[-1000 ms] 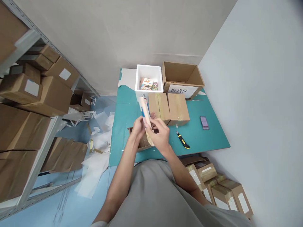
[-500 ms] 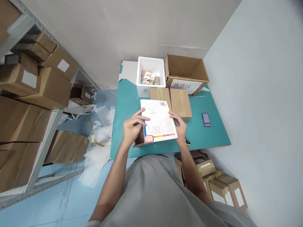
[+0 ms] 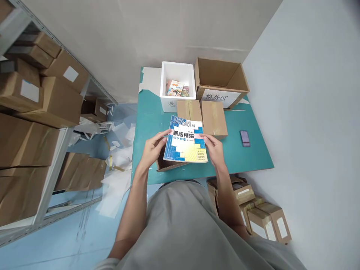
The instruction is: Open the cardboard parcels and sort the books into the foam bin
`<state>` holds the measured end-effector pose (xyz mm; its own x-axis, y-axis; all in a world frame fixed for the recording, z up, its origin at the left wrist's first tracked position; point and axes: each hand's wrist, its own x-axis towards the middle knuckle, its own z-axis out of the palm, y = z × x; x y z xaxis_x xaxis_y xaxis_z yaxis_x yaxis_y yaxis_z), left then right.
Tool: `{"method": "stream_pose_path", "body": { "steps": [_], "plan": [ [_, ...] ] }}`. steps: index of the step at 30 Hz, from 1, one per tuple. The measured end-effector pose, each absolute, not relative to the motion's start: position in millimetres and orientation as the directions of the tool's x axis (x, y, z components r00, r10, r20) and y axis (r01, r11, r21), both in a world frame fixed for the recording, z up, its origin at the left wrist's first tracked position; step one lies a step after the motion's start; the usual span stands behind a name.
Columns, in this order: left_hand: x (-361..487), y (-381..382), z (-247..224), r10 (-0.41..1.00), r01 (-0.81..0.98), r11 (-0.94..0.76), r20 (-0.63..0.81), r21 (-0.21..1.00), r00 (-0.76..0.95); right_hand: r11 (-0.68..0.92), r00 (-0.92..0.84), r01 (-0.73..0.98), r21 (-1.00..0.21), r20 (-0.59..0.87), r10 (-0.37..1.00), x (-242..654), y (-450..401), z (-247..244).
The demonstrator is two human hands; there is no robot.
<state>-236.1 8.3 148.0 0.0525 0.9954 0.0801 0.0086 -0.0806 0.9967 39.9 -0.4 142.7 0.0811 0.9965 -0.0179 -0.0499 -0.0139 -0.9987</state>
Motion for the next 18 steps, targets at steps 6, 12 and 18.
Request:
{"method": "stream_pose_path", "body": {
  "steps": [6,12,18],
  "plan": [
    [-226.7,9.1,146.1,0.998,-0.045,-0.042,0.040,0.998,-0.038,-0.052,0.002,-0.136,-0.989,-0.053,0.999,42.0,-1.0,143.6],
    [-212.7,8.1,154.1,0.969,0.023,0.065,-0.057,0.998,-0.239,-0.121,0.065,-0.106,-0.987,-0.128,0.990,24.2,-0.5,149.1],
    [-226.7,-2.5,149.0,0.976,-0.012,0.004,-0.007,1.000,-0.220,-0.142,0.008,-0.147,-0.979,-0.145,0.989,21.5,-16.0,142.9]
  ]
}}
